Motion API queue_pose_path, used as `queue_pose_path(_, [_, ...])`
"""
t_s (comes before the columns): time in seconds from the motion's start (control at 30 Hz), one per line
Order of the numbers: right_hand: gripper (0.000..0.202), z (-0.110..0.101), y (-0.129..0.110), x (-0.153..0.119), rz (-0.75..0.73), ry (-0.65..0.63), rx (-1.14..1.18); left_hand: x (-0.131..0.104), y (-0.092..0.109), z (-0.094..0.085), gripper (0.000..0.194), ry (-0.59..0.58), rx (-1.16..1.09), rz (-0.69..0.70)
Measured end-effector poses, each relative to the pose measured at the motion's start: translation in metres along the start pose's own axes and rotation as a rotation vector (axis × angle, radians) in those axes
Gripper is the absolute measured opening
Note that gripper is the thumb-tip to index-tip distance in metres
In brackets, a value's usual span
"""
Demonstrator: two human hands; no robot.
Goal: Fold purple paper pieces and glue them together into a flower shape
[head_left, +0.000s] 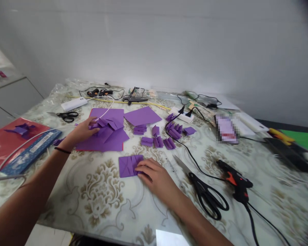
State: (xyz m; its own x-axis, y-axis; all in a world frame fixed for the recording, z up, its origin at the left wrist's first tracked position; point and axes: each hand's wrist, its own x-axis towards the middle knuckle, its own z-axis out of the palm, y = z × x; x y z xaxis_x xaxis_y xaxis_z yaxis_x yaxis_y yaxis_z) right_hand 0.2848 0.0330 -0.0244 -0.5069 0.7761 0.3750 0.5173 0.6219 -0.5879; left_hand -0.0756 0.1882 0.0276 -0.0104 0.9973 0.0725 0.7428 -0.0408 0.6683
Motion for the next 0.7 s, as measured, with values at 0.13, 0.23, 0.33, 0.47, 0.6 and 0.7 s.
queue_pose_path(0.13, [0.022, -0.003, 0.001, 0.001, 0.003, 0.089, -0.013, 0.015, -0.001, 0.012, 0.078, -0.049, -0.009, -0.031])
queue_pose_path(0.23, [0.024, -0.009, 0.003, 0.0, 0.052, 0.189, 0.046, 0.019, 0.001, 0.019, 0.084, -0.059, -0.06, -0.058])
queue_pose_path(0.33, [0.026, -0.018, 0.004, 0.0, 0.136, 0.227, 0.187, 0.014, 0.005, 0.022, 0.082, -0.113, -0.174, -0.072])
queue_pose_path(0.47, [0.021, -0.029, 0.002, 0.003, 0.289, 0.164, 0.419, -0.004, 0.018, 0.022, 0.078, -0.185, -0.376, -0.045])
queue_pose_path(0.6, [0.02, -0.033, -0.003, 0.006, 0.382, 0.063, 0.563, -0.024, 0.036, 0.021, 0.086, -0.232, -0.532, -0.02])
queue_pose_path(0.7, [0.03, -0.033, -0.006, 0.008, 0.423, 0.028, 0.615, -0.041, 0.051, 0.021, 0.074, -0.279, -0.609, -0.031])
